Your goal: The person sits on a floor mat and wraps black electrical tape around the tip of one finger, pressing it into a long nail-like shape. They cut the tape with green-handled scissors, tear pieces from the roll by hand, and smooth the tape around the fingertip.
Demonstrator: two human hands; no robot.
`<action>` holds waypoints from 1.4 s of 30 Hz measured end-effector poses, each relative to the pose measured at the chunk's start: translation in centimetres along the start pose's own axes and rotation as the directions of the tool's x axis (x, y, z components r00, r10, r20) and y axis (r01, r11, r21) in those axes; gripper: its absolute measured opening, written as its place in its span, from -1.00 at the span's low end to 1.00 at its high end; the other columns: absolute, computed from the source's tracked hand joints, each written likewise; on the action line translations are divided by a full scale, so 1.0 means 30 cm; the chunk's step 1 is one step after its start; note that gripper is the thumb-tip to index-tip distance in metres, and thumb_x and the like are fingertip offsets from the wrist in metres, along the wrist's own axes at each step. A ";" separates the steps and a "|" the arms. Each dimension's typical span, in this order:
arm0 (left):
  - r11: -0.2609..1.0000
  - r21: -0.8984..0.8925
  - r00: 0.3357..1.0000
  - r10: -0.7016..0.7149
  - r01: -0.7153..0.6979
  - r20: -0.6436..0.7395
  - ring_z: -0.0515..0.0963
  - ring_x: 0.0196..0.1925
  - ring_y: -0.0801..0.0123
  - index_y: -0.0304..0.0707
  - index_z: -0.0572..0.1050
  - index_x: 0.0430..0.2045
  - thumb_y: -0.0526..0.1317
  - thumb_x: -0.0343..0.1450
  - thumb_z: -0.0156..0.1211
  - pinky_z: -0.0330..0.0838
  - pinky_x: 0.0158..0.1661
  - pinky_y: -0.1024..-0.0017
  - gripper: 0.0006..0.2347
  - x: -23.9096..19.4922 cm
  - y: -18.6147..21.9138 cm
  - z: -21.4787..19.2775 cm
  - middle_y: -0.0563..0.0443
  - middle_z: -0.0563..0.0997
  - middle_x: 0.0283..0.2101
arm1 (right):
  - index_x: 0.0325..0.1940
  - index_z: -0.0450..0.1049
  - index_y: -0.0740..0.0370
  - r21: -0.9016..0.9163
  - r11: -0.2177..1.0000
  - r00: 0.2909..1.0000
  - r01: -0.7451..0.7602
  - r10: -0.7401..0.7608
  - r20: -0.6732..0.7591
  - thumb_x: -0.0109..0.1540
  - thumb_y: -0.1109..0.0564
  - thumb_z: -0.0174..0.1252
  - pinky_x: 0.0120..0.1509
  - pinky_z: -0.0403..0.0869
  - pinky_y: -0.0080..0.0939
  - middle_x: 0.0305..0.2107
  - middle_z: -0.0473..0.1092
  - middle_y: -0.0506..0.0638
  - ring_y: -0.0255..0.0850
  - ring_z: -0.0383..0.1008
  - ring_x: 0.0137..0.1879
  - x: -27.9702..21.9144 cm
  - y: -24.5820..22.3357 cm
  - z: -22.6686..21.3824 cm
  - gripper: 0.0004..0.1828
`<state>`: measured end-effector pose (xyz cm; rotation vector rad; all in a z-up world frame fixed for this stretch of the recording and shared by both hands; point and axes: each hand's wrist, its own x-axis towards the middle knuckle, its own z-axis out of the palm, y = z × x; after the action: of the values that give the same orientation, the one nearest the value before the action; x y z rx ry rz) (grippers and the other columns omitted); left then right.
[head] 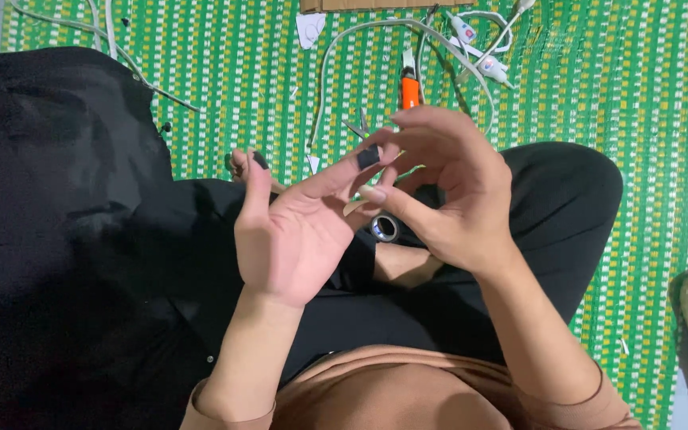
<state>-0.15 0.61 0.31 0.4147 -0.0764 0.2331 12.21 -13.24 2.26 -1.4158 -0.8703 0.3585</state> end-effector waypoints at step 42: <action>0.914 0.399 0.993 -0.034 0.076 -0.112 0.24 0.52 0.00 -0.57 0.54 0.00 0.15 0.59 -0.69 0.16 0.41 0.11 -0.24 0.033 0.006 0.010 -0.39 0.29 0.45 | -0.07 0.57 0.52 -0.264 0.919 0.950 0.292 -0.245 0.195 0.24 0.44 0.19 -0.25 0.43 -0.31 -0.31 0.58 0.18 -0.18 0.51 -0.39 0.046 0.071 -0.019 -0.81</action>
<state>0.77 0.84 0.78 0.8155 0.0881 0.2139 14.11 -12.32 0.70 -1.5232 -1.2744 0.1360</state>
